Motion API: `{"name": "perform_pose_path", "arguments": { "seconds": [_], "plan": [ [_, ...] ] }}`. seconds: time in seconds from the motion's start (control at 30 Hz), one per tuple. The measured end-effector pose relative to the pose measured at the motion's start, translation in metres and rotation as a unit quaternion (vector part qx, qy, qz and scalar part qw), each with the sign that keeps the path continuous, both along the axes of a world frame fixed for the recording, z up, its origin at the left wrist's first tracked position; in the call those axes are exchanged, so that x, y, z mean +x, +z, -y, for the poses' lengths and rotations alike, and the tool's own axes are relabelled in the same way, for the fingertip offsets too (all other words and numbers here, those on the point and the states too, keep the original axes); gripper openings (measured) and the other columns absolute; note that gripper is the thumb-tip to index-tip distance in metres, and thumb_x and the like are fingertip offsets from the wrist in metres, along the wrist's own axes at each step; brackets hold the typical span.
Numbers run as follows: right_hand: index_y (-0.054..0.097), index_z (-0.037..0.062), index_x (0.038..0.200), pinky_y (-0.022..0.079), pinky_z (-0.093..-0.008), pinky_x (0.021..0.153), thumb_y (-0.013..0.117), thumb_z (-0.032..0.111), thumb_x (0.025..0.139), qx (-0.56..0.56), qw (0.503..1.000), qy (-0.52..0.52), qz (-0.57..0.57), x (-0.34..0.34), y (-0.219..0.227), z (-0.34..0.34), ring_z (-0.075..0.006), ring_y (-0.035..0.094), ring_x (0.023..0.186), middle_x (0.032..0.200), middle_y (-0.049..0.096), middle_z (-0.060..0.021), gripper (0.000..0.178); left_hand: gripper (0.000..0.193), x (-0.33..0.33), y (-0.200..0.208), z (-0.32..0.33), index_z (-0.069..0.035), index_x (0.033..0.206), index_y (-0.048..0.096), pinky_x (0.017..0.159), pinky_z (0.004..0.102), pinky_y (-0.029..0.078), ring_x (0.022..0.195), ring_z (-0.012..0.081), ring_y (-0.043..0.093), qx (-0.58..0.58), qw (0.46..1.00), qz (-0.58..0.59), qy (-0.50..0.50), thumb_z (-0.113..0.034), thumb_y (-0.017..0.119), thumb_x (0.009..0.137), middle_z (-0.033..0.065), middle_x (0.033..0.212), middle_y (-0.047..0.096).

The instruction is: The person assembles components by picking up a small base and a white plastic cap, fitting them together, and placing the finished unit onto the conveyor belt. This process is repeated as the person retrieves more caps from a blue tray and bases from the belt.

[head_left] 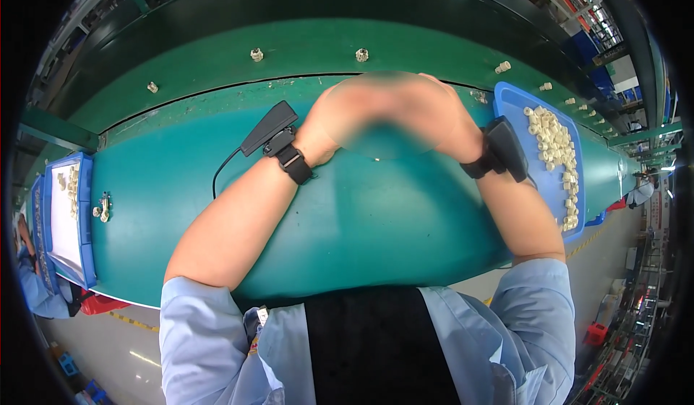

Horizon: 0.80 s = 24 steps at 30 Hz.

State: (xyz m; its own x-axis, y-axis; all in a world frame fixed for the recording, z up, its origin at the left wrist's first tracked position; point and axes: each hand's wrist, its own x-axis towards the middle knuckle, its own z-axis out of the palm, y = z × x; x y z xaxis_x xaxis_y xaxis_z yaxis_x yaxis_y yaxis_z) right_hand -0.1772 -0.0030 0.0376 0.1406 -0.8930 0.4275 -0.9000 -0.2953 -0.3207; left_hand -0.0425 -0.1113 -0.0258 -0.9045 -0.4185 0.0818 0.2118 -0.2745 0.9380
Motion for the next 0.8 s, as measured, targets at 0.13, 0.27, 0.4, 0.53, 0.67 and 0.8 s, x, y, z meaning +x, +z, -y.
{"name": "perform_pose_path", "arguments": {
  "seconds": [0.13, 0.27, 0.4, 0.53, 0.67, 0.8],
  "plan": [
    [0.059, 0.0064, 0.106, 0.044, -0.0252, 0.061, 0.06, 0.008, 0.079, 0.057, 0.992, -0.022, 0.112, 0.006, 0.004, -0.012, -0.0142, 0.055, 0.07, 0.075, 0.059, -0.0056, 0.028, 0.017, 0.004, -0.004, 0.004, -0.004, 0.097, 0.054, 0.07, 0.021, 0.041, 0.082, 0.006, 0.051, -0.001, 1.0, 0.011, -0.007, -0.017, 0.055, 0.087, 0.0006, 0.092, 0.058],
    [0.057, 0.0052, 0.108, 0.044, -0.0253, 0.066, 0.057, 0.009, 0.081, 0.085, 0.965, -0.202, 0.144, -0.038, 0.024, -0.037, -0.0118, 0.055, 0.072, 0.078, 0.06, -0.0073, 0.028, 0.016, 0.008, -0.008, 0.007, -0.005, 0.097, 0.054, 0.071, 0.0207, 0.04, 0.082, 0.0055, 0.05, -0.019, 1.0, 0.009, -0.009, -0.017, 0.055, 0.087, -0.0004, 0.092, 0.058],
    [0.057, 0.0035, 0.107, 0.045, -0.0254, 0.067, 0.056, 0.008, 0.081, 0.099, 0.93, -0.352, 0.038, -0.122, 0.036, -0.102, -0.0136, 0.056, 0.072, 0.077, 0.061, -0.0088, 0.026, 0.017, 0.003, -0.002, 0.004, -0.005, 0.098, 0.054, 0.072, 0.0209, 0.04, 0.082, 0.0054, 0.05, -0.03, 0.999, 0.011, -0.007, -0.018, 0.054, 0.087, -0.001, 0.091, 0.058],
    [0.057, 0.0024, 0.104, 0.045, -0.0272, 0.067, 0.057, 0.008, 0.081, 0.297, 0.866, -0.402, -0.024, -0.117, 0.025, -0.135, -0.0172, 0.057, 0.073, 0.078, 0.06, -0.0098, 0.024, 0.018, 0.003, -0.003, 0.005, -0.005, 0.099, 0.054, 0.072, 0.0212, 0.04, 0.082, 0.0058, 0.05, -0.04, 0.999, 0.019, -0.005, -0.019, 0.054, 0.087, -0.0011, 0.092, 0.058],
    [0.057, 0.0004, 0.097, 0.045, -0.0283, 0.066, 0.058, 0.009, 0.079, 0.285, 0.883, -0.368, 0.061, -0.109, 0.015, -0.142, -0.0182, 0.056, 0.07, 0.074, 0.059, -0.0098, 0.02, 0.018, 0.003, -0.004, 0.005, -0.005, 0.099, 0.054, 0.072, 0.0213, 0.04, 0.082, 0.006, 0.05, -0.047, 0.999, 0.022, -0.004, -0.019, 0.054, 0.087, -0.0012, 0.092, 0.058],
    [0.055, 0.0007, 0.089, 0.044, -0.0257, 0.065, 0.058, 0.008, 0.078, 0.247, 0.896, -0.367, 0.053, -0.115, 0.018, -0.137, -0.0138, 0.053, 0.069, 0.073, 0.056, -0.0065, 0.013, 0.018, 0.002, -0.004, 0.004, -0.005, 0.099, 0.055, 0.073, 0.0214, 0.04, 0.082, 0.006, 0.05, -0.048, 0.999, 0.024, 0.0, -0.019, 0.055, 0.087, -0.0011, 0.092, 0.058]
  ]
}}
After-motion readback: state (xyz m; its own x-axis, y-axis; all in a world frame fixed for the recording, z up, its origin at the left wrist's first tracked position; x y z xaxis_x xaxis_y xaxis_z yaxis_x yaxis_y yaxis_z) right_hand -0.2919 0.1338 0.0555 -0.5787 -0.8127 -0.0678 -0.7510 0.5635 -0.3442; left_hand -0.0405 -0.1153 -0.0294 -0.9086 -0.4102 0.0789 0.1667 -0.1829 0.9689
